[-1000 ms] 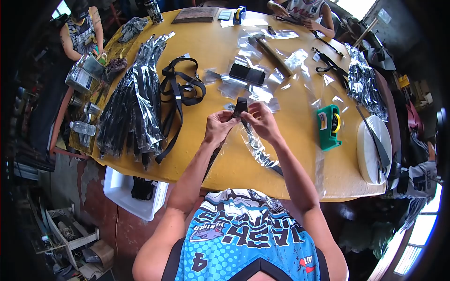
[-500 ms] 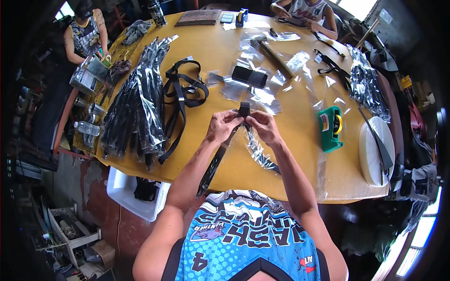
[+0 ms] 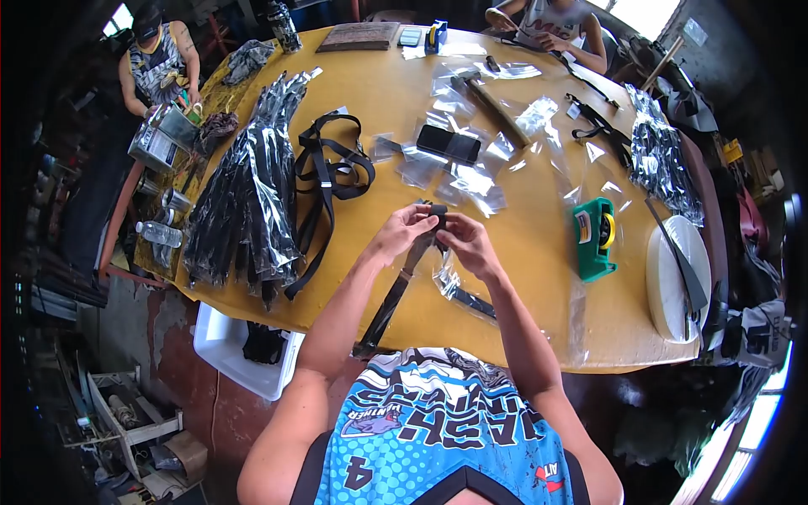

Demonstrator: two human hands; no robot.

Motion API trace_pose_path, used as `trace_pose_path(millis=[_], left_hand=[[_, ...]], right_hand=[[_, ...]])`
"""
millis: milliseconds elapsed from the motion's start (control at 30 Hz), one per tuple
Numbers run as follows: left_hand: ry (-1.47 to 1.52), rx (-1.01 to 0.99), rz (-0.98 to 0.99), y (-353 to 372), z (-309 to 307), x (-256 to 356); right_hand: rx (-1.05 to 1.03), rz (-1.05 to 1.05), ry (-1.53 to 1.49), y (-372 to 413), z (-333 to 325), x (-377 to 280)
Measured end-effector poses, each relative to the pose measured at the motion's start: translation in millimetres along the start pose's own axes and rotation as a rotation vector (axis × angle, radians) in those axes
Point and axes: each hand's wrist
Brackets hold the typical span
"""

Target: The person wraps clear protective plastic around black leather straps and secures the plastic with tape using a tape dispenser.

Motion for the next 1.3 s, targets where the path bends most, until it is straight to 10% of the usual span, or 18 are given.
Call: trace_pose_path(millis=[133,733,1000,1300], left_hand=[[0.361,-0.007,-0.063,-19.0,0.5,11.3],[0.206,0.433,0.208,-171.4,-68.4,24.3],[-0.009,0.219,0.165,-187.3,-103.0,10.4],[-0.298,0.481,-0.019,-218.1,-105.4,-4.0]], right_hand=[[-0.091,-0.043,0.01,1.2,6.9,5.9],[0.055,0.159,0.471,-96.1,-5.4,29.7],[0.648,-0.146,0.861,-140.1,-59.8,34.9],[0.65,0.353,0.939,-188.6,-105.7,48.1]])
Point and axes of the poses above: each hand's wrist, its own y-axis away from the middle knuckle, its own z-axis out of the palm, x = y × z, and after that the axes turned 1 degree about -y, right-handed
